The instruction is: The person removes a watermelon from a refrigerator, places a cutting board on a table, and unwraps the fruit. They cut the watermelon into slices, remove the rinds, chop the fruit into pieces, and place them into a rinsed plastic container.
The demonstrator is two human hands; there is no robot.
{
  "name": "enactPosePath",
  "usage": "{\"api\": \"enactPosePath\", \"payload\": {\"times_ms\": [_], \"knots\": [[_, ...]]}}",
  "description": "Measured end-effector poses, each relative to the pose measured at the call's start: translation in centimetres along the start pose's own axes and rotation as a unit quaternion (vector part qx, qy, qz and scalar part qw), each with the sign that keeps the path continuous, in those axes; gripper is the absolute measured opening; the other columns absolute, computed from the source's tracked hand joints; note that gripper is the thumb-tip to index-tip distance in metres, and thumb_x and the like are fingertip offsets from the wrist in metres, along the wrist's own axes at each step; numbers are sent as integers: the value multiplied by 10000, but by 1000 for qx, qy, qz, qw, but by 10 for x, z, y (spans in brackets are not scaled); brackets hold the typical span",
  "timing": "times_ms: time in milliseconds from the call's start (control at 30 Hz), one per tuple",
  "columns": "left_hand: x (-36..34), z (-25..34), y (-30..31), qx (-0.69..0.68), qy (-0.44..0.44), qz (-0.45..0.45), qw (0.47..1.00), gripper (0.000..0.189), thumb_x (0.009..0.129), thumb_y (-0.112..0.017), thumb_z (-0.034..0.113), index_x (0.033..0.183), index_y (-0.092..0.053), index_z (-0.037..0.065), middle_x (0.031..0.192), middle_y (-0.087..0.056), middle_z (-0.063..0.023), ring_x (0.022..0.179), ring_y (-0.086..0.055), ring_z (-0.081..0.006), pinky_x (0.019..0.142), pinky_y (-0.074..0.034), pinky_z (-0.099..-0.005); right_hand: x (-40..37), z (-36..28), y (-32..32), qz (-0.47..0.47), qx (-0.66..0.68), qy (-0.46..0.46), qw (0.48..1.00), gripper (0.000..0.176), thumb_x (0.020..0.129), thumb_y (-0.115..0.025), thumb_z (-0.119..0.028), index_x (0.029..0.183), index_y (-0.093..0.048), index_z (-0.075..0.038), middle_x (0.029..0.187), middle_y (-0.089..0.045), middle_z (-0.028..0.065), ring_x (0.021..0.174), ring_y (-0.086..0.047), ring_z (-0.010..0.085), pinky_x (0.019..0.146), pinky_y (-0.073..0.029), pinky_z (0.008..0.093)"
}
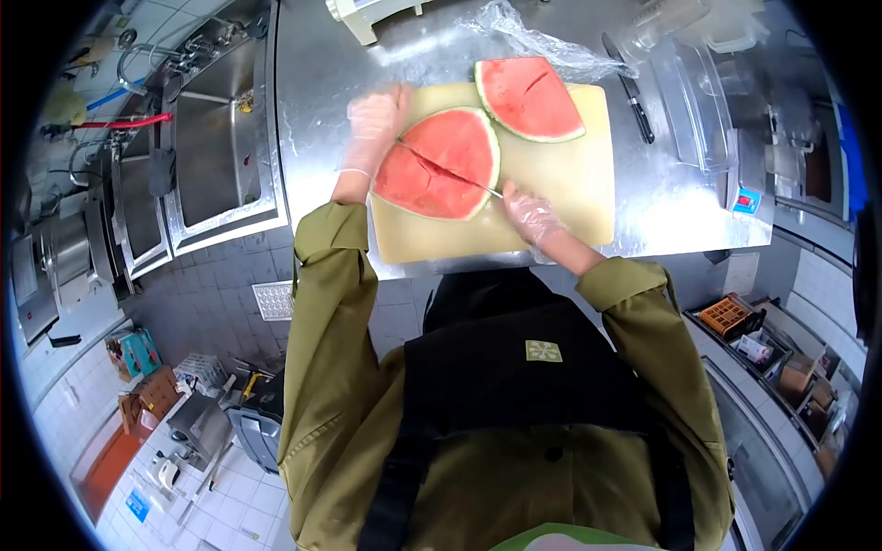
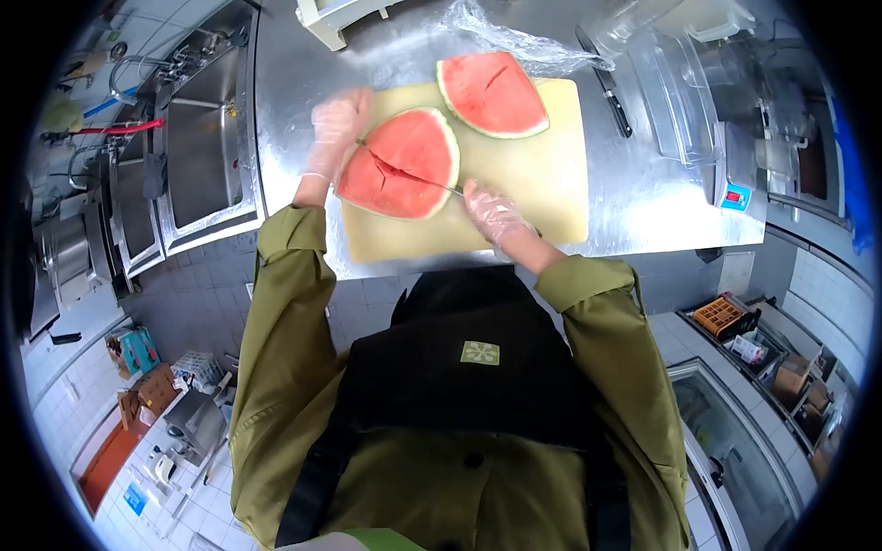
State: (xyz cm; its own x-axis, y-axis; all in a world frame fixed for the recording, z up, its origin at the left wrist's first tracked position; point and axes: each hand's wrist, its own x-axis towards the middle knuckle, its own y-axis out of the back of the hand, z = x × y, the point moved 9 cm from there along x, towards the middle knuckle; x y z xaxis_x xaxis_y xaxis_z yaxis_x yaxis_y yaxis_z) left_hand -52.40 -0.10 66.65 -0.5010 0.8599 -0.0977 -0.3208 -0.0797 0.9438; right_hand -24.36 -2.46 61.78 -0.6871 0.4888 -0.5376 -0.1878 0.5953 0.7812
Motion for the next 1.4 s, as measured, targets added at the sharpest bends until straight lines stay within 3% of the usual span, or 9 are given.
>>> {"api": "enactPosePath", "payload": {"times_ms": [200, 367, 500, 600, 1000, 1100, 1267, 1333, 1400], "knots": [[8, -25, -45, -18, 89, -106, 990, 600, 893, -275, 531, 944, -695, 107, 953, -650, -182, 944, -604, -369, 903, -440, -394, 2, 0, -3, 23, -42, 31, 998, 146, 841, -436, -71, 938, -448, 38, 738, -627, 231, 691, -650, 345, 631, -524, 433], [5, -47, -60, -31, 114, -77, 990, 581, 893, -313, 558, 916, -690, 117, 940, -636, -199, 917, -587, -402, 841, -458, -440, 18, 7, 8, 44, -99, 92, 990, 161, 841, -435, -90, 937, -461, 38, 727, -629, 221, 677, -647, 343, 619, -523, 427], [-2, -53, -59, -45, 138, -57, 988, 569, 902, -321, 549, 909, -693, 119, 939, -638, -199, 923, -592, -391, 838, -462, -434, 26, 9, 29, 33, -56, 84, 994, 200, 903, -396, -209, 942, -436, -17, 693, -626, 204, 700, -640, 372, 626, -503, 491], [-5, -55, -56, -54, 156, -47, 985, 540, 909, -332, 522, 910, -694, 121, 924, -639, -203, 918, -593, -396, 838, -465, -433, 29, 14, 27, -36, -4, 55, 998, 240, 921, -401, -249, 941, -436, -12, 694, -626, 201, 706, -640, 364, 656, -497, 480], [-12, -53, -45, -69, 189, -38, 979, 624, 914, -291, 525, 901, -690, 45, 943, -627, -238, 960, -577, -409, 868, -445, -443, 41, 19, 23, -21, -17, 46, 999, 273, 932, -409, -288, 953, -440, -18, 729, -633, 190, 729, -634, 367, 675, -488, 476], [-14, -56, -46, -135, 185, -38, 973, 578, 906, -371, 519, 975, -662, 25, 973, -632, -237, 986, -590, -375, 869, -451, -419, 36, 17, 26, -43, 2, 29, 999, 276, 934, -401, -297, 965, -443, -27, 745, -630, 203, 726, -628, 375, 673, -484, 482], [-106, -57, -3, -441, 249, 85, 858, 774, 827, -560, 534, 1332, -356, -16, 1328, -399, -245, 1241, -395, -342, 1020, -331, -380, 32, 21, 11, -1, 27, 30, 999, 311, 933, -397, -339, 1019, -422, -42, 865, -629, 234, 818, -612, 412, 751, -462, 513], [-157, -48, -29, -350, 248, 26, 903, 840, 808, -622, 480, 1350, -281, -63, 1343, -375, -255, 1234, -396, -331, 1032, -316, -366, 31, 19, 9, 11, 10, 11, 1000, 303, 935, -397, -340, 1024, -416, -51, 861, -629, 230, 818, -609, 415, 738, -462, 519], [-179, -38, -43, -451, 318, 21, 834, 850, 799, -639, 461, 1361, -264, -54, 1332, -384, -249, 1213, -417, -314, 1016, -334, -365, 25, 16, 12, 24, 29, 25, 999, 286, 939, -397, -341, 1023, -420, -69, 830, -625, 225, 791, -600, 426, 710, -458, 529]]}}
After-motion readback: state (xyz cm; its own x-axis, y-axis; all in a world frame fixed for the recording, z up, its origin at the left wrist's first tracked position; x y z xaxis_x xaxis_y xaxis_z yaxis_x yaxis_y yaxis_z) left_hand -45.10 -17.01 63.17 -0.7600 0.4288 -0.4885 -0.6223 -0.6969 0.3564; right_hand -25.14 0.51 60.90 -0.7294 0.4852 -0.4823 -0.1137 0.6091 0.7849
